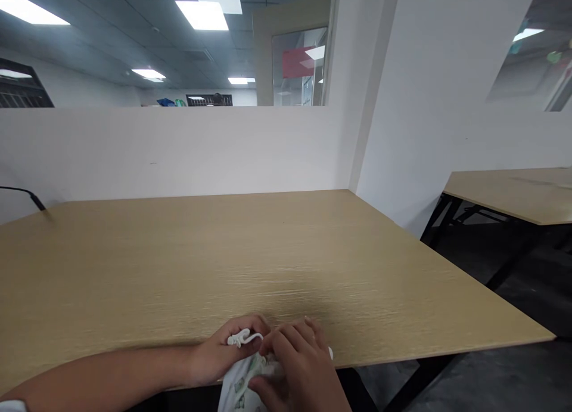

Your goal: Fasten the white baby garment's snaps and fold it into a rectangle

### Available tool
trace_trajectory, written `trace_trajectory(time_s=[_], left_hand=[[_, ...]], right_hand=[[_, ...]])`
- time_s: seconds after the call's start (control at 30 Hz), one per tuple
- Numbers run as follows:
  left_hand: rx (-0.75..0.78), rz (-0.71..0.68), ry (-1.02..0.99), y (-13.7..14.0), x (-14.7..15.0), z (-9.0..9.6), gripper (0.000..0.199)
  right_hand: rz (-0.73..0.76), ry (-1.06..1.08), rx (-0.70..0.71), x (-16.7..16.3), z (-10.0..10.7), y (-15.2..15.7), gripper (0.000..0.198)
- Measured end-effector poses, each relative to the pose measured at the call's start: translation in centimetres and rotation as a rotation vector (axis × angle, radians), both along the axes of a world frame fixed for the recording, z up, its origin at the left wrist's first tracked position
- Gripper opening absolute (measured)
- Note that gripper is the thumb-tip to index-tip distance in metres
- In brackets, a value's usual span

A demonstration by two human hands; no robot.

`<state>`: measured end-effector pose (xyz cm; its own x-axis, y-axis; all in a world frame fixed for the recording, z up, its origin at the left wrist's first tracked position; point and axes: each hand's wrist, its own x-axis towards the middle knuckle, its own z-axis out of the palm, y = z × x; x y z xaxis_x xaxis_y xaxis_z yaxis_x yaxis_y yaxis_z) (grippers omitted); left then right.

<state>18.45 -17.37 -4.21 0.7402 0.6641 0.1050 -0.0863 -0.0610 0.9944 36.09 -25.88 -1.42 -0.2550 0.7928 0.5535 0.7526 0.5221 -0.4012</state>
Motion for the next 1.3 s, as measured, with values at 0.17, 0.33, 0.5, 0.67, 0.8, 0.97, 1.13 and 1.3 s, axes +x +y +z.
trace_trajectory(time_s=[0.17, 0.33, 0.5, 0.67, 0.8, 0.97, 1.13, 1.3], left_hand=[[-0.026, 0.058, -0.026, 0.0, 0.0, -0.3, 0.045], [-0.077, 0.101, -0.011, 0.0, 0.1, -0.7, 0.048], [-0.047, 0.084, -0.002, 0.4, 0.1, -1.2, 0.049], [-0.090, 0.114, 0.022, 0.1, 0.1, -0.8, 0.053], [-0.129, 0.158, 0.014, -0.3, 0.2, 0.0, 0.053], [-0.185, 0.152, 0.009, -0.4, 0.3, 0.7, 0.054], [-0.216, 0.131, 0.001, -0.4, 0.3, 0.7, 0.054], [-0.169, 0.147, 0.015, -0.3, 0.3, 0.4, 0.052]], right_hand=[[-0.078, 0.004, 0.031, 0.0, -0.2, 0.0, 0.024], [-0.139, 0.002, 0.073, -0.9, -0.2, 0.3, 0.020], [-0.151, -0.025, -0.001, -1.3, -0.6, 0.5, 0.017], [-0.155, -0.036, 0.016, -1.0, -0.4, 0.4, 0.017], [-0.138, -0.012, 0.081, -1.2, 0.1, 0.4, 0.015], [-0.121, -0.009, 0.140, -1.1, 0.4, 0.5, 0.014], [-0.032, -0.022, 0.140, -0.8, 0.5, 0.6, 0.017], [-0.009, -0.050, 0.106, -1.2, 0.1, 0.8, 0.021]])
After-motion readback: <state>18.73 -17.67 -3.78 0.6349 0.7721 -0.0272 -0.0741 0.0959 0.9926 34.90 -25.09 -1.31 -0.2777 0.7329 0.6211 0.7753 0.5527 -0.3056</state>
